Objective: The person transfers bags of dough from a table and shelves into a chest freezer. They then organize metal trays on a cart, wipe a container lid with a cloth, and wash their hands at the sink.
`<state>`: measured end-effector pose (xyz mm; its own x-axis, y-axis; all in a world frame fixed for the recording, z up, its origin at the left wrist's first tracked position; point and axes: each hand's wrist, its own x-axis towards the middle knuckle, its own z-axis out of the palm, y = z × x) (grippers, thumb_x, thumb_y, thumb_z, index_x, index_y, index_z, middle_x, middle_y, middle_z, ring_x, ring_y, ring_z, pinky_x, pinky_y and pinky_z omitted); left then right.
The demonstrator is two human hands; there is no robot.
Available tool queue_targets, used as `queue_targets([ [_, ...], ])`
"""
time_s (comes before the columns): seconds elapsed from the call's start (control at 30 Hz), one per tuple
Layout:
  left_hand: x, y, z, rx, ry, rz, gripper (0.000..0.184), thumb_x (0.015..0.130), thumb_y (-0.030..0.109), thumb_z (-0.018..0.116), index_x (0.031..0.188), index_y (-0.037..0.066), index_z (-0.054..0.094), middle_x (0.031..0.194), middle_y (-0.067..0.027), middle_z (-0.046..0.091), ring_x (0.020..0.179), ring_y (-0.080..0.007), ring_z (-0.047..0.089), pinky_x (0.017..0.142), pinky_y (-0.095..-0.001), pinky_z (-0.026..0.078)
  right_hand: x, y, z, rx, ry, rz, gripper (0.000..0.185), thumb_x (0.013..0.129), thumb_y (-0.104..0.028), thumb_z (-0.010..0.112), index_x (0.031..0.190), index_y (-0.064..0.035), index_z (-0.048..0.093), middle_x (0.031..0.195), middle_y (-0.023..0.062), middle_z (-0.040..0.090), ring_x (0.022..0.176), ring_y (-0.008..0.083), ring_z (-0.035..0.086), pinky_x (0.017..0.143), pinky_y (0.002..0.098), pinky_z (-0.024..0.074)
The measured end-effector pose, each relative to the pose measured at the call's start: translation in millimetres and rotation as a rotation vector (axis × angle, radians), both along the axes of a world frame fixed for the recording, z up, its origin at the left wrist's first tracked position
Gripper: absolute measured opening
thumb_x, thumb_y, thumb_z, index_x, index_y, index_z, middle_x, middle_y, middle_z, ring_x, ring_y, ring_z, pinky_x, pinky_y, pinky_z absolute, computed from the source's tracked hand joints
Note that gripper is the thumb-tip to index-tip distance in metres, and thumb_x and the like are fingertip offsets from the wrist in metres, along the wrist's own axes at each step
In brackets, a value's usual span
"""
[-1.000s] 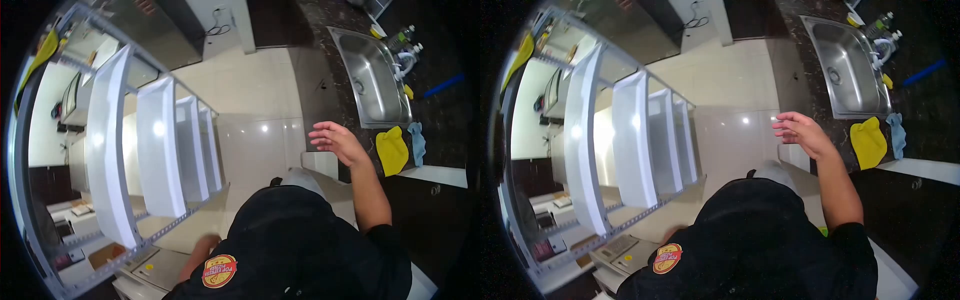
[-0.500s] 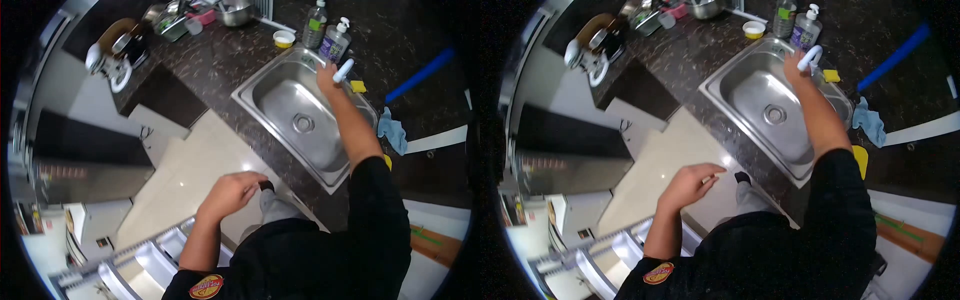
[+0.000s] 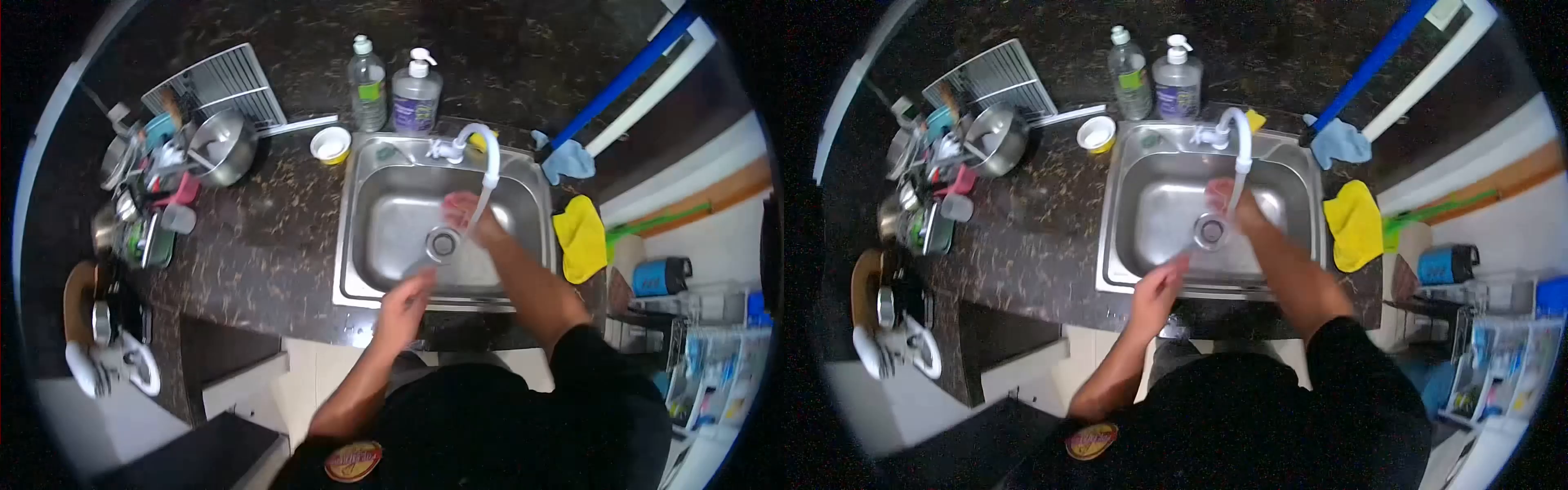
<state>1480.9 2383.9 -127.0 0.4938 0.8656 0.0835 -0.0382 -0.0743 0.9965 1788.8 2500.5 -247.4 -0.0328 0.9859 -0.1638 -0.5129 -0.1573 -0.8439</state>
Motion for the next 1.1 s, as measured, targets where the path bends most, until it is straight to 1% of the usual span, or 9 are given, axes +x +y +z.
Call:
queue_targets([
  [0.1,106.8,50.8,-53.3,0.139,0.029,-0.055,0.035,0.103,0.015,0.055,0.137,0.004,0.06,0.151,-0.0168,0.052,0.138,-0.03,0.05,0.11,-0.0373,0.043,-61.4,-42.5,-8.4,-0.231,0.255,-0.328,0.052,0.104,-0.042,0.053,0.138,-0.004,0.058,0.129,0.0173,0.065,0.116,0.0227,0.065,0.094,0.0363,0.0546],
  [0.17,154.3,86.7,-105.8,0.194,0.254,0.087,0.043,0.105,0.029,0.054,0.141,0.005,0.056,0.15,-0.0169,0.052,0.139,-0.0327,0.048,0.111,-0.0406,0.041,-95.7,-51.7,-0.3,-0.371,-0.75,-0.395,0.055,0.103,-0.046,0.054,0.14,-0.0052,0.056,0.132,0.0158,0.064,0.117,0.0215,0.064,0.091,0.0333,0.0542],
  [0.2,166.2,91.8,-115.6,0.2,0.247,0.064,0.043,0.105,0.029,0.054,0.141,0.005,0.056,0.15,-0.0169,0.052,0.139,-0.0327,0.048,0.111,-0.0406,0.041,-110.6,-58.6,15.4,-0.376,-0.75,-0.42,0.055,0.103,-0.046,0.054,0.14,-0.0052,0.056,0.132,0.0158,0.064,0.117,0.0215,0.064,0.091,0.0333,0.0542],
  [0.27,187.5,117.5,-142.6,0.279,0.266,0.079,0.044,0.103,0.03,0.055,0.139,0.006,0.057,0.145,-0.0176,0.054,0.134,-0.0348,0.05,0.109,-0.0443,0.042,-126.8,-68.6,38.8,-0.31,0.058,-0.489,0.056,0.105,-0.05,0.049,0.136,-0.0047,0.059,0.122,0.0138,0.069,0.104,0.0218,0.067,0.085,0.033,0.0541],
  [0.7,193.8,89.6,-275.1,0.769,0.62,0.347,0.048,0.09,0.036,0.062,0.131,0.012,0.062,0.115,-0.0218,0.066,0.105,-0.048,0.063,0.094,-0.0664,0.046,-57.5,-62.4,-77.0,-0.115,0.353,-0.342,0.043,0.107,-0.042,0.045,0.124,-0.0053,0.059,0.107,0.0171,0.066,0.096,0.0255,0.063,0.075,0.0406,0.0533],
  [0.8,154.3,137.0,-143.5,-0.153,0.717,-0.483,0.04,0.098,0.042,0.064,0.116,0.007,0.067,0.1,-0.0105,0.07,0.089,-0.0235,0.068,0.082,-0.0407,0.057,-43.3,-60.1,-40.3,-0.807,0.331,0.166,0.042,0.105,-0.041,0.048,0.118,-0.0038,0.061,0.101,0.0179,0.066,0.09,0.0269,0.065,0.069,0.043,0.0534],
  [0.97,171.6,74.3,-175.3,-0.659,0.191,-0.049,0.031,0.098,0.029,0.063,0.116,0.004,0.067,0.099,-0.0088,0.071,0.089,-0.0233,0.068,0.08,-0.0389,0.057,-81.5,-57.8,-75.1,-0.622,0.302,-0.113,0.045,0.104,-0.04,0.049,0.12,-0.0003,0.062,0.102,0.0205,0.069,0.083,0.0296,0.068,0.07,0.0441,0.0547],
  [1.07,165.7,75.6,-164.9,-0.95,-0.264,0.284,0.025,0.098,0.019,0.063,0.116,0.002,0.067,0.098,-0.0076,0.071,0.089,-0.0231,0.068,0.078,-0.0375,0.056,-59.2,-61.6,-85.9,-0.346,-0.936,-0.152,0.04,0.101,-0.034,0.052,0.113,0.0012,0.068,0.097,0.0203,0.073,0.078,0.0304,0.069,0.072,0.0442,0.0557],
  [1.1,165.0,85.6,-158.4,-0.941,-0.273,0.273,0.025,0.098,0.019,0.063,0.116,0.002,0.067,0.098,-0.0076,0.071,0.089,-0.0231,0.068,0.078,-0.0375,0.056,-42.5,-62.1,-78.4,-0.338,-0.945,-0.164,0.04,0.101,-0.034,0.052,0.113,0.0012,0.068,0.097,0.0203,0.073,0.078,0.0304,0.069,0.072,0.0442,0.0557],
])
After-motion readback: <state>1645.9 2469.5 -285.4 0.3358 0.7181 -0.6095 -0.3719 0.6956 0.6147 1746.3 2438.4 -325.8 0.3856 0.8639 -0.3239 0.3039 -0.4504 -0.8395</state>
